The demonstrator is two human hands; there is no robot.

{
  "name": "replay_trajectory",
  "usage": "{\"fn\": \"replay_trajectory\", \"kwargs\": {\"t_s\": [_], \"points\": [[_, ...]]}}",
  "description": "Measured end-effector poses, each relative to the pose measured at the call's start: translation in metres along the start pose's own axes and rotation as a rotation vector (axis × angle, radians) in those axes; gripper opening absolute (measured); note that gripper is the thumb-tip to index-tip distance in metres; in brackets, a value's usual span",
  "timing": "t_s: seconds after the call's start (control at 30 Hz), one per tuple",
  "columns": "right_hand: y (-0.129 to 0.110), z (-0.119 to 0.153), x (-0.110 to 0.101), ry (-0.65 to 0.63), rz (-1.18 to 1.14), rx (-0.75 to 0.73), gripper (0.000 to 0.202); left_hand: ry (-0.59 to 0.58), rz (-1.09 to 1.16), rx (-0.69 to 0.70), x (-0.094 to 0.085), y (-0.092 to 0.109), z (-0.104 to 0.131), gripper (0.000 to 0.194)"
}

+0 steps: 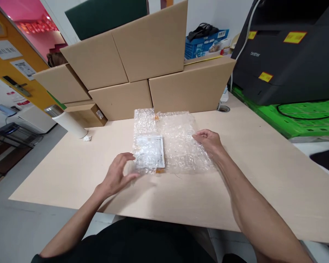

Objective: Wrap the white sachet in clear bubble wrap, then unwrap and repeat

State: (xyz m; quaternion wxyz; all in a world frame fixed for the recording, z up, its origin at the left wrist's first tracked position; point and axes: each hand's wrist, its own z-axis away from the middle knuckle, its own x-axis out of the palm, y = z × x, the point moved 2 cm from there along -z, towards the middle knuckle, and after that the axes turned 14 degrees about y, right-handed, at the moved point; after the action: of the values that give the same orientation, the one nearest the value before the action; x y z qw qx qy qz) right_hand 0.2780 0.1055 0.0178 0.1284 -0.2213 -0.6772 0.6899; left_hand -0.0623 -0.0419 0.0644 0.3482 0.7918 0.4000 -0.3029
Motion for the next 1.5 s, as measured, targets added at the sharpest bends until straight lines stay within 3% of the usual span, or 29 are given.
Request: {"fn": "replay_trajectory", "kwargs": {"t_s": [0.07, 0.13, 0.2, 0.27, 0.37, 0.43, 0.5, 0.53, 0.6, 0.67, 0.73, 0.83, 0.9, 1.0, 1.07, 1.33, 1.5], "points": [[0.001, 0.000, 0.000, 0.007, -0.017, 0.073, 0.016, -0.084, -0.077, 0.151, 0.012, 0.009, 0.002, 0.050], [0.002, 0.000, 0.000, 0.021, -0.036, 0.122, 0.016, -0.095, -0.093, 0.240, 0.025, 0.015, 0.003, 0.025], [0.002, 0.001, 0.001, 0.026, -0.044, 0.129, 0.015, 0.011, -0.011, 0.236, 0.028, 0.013, 0.004, 0.009], [0.002, 0.001, 0.001, 0.016, -0.041, 0.131, 0.015, 0.210, 0.114, 0.074, 0.018, -0.002, 0.009, 0.011], [-0.001, 0.004, 0.001, 0.010, -0.006, 0.142, 0.015, 0.525, 0.276, -0.395, -0.010, -0.039, 0.030, 0.009], [-0.003, 0.007, 0.000, 0.020, 0.019, 0.164, 0.014, 0.614, 0.315, -0.710, -0.027, -0.060, 0.053, 0.017], [-0.006, 0.010, 0.000, 0.012, 0.041, 0.180, 0.014, 0.559, 0.176, -0.912, -0.038, -0.071, 0.073, 0.026], [-0.008, 0.012, 0.000, 0.008, 0.053, 0.181, 0.014, 0.549, 0.060, -0.936, -0.042, -0.072, 0.079, 0.034], [-0.010, 0.014, 0.000, -0.001, 0.080, 0.165, 0.014, 0.580, -0.147, -0.831, -0.047, -0.065, 0.081, 0.045], [-0.009, 0.015, 0.000, 0.001, 0.103, 0.143, 0.013, 0.562, -0.210, -0.644, -0.044, -0.053, 0.067, 0.039], [-0.006, 0.014, 0.000, 0.004, 0.128, 0.126, 0.013, 0.365, -0.148, -0.521, -0.030, -0.042, 0.041, 0.027], [0.000, 0.011, -0.001, 0.016, 0.166, 0.092, 0.012, -0.020, -0.054, -0.483, 0.001, -0.033, 0.003, 0.037], [0.002, 0.009, -0.001, 0.007, 0.179, 0.069, 0.011, -0.116, -0.037, -0.511, 0.020, -0.033, -0.015, 0.035], [0.001, 0.010, -0.002, -0.016, 0.181, 0.063, 0.010, -0.109, 0.019, -0.543, 0.038, -0.037, -0.025, 0.027], [-0.001, 0.011, -0.002, -0.014, 0.188, 0.070, 0.010, -0.106, 0.061, -0.555, 0.039, -0.041, -0.022, 0.029], [0.004, 0.007, -0.003, -0.022, 0.252, 0.035, 0.012, -0.023, -0.003, -0.733, -0.016, -0.092, 0.012, 0.033], [0.010, 0.001, -0.006, -0.089, 0.269, 0.050, 0.015, 0.040, -0.129, -0.794, -0.026, -0.120, 0.021, 0.029]]}}
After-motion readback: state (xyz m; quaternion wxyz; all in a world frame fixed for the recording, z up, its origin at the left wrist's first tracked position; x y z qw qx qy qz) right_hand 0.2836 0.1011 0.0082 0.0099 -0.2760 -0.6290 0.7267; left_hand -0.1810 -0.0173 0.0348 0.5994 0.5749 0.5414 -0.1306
